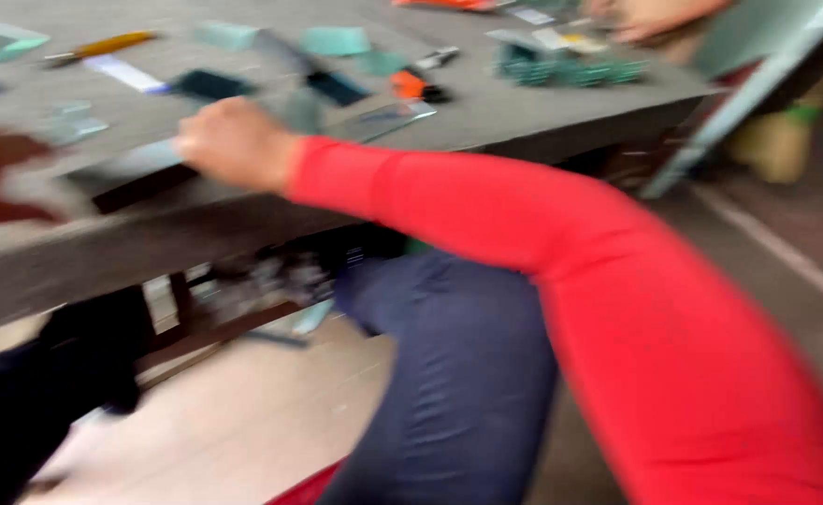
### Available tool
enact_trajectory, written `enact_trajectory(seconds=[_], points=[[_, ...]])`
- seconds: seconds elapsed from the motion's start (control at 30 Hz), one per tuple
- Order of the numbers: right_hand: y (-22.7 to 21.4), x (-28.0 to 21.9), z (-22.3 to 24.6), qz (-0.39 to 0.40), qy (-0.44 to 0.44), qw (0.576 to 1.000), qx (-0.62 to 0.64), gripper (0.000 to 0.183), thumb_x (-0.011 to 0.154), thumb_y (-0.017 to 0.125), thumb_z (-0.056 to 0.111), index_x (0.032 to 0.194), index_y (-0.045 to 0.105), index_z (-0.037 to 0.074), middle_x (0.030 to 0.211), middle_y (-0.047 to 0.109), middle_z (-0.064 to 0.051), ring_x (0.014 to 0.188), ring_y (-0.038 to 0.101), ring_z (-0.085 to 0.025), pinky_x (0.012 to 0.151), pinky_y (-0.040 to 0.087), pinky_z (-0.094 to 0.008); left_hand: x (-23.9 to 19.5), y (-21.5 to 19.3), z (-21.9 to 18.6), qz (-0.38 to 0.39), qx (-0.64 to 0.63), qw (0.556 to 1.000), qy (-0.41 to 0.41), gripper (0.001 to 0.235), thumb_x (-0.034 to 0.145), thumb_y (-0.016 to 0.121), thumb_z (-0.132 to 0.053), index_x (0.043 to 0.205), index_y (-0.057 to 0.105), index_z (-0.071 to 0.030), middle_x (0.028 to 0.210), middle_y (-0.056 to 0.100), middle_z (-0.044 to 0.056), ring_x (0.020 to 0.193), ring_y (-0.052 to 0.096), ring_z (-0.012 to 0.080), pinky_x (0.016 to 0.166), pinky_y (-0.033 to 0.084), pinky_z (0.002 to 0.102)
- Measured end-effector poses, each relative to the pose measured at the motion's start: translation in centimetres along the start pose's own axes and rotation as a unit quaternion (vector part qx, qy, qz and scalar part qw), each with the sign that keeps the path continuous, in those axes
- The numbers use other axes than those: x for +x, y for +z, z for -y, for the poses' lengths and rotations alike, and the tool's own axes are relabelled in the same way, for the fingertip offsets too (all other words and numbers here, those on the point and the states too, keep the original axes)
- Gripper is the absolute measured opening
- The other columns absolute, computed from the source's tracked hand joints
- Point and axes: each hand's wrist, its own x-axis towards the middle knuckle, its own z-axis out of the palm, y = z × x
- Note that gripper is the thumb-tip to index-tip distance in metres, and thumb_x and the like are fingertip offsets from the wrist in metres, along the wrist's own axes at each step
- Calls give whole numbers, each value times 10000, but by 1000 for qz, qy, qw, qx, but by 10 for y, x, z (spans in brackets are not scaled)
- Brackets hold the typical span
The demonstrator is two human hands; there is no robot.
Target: The person smooths the edges of small glass pieces using a rectangular metal block on a workbench. They pick up individual glass pieces, rub their edges against the block, and place them back on the table.
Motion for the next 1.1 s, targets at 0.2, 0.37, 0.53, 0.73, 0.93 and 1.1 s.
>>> enact_trajectory(seconds=[0.2,0.37,0.53,0.73,0.93,1.1], points=[[-49,-19,2,138,9,987,-81,98,901,650,156,846,680,232,779,777,-4,657,794,-274,466,544,-453,-2,-236,-201,226,-49,968,-102,911,891,879,-488,1653,501,-162,1495,690,154,1336,679,383,1085,570,535],[-95,1,21,204,-18,976,-71,251,946,531,-67,975,689,126,592,590,17,472,593,-173,385,463,-334,-8,-263,-229,243,-54,959,-133,859,920,864,-459,1647,496,-186,1498,683,114,1257,703,347,947,614,495],[-106,-2,14,289,21,951,-103,322,1052,487,-77,874,673,117,590,599,49,462,589,-85,410,491,-258,-3,-260,-228,215,-70,967,-116,881,885,916,-397,1626,512,-144,1509,679,148,1295,698,356,956,630,506],[-136,16,16,79,175,974,123,346,1035,723,237,1351,864,220,499,635,-77,479,611,-273,578,562,-478,-4,-267,-229,105,-80,990,-53,862,884,929,-372,1605,542,-99,1429,678,143,1200,695,353,966,629,505],[-152,24,24,62,250,918,302,309,1042,769,194,1342,845,190,503,566,-9,426,310,-142,447,286,-345,7,-269,-235,-84,-45,995,13,193,992,873,-246,962,713,-141,899,767,85,985,699,356,665,558,540],[-139,20,19,18,148,978,144,366,1032,757,159,1396,788,157,1087,872,-56,757,810,-268,611,660,-435,12,-252,-244,-134,0,989,59,77,916,812,-213,920,746,-174,801,757,47,981,676,326,716,561,520]])
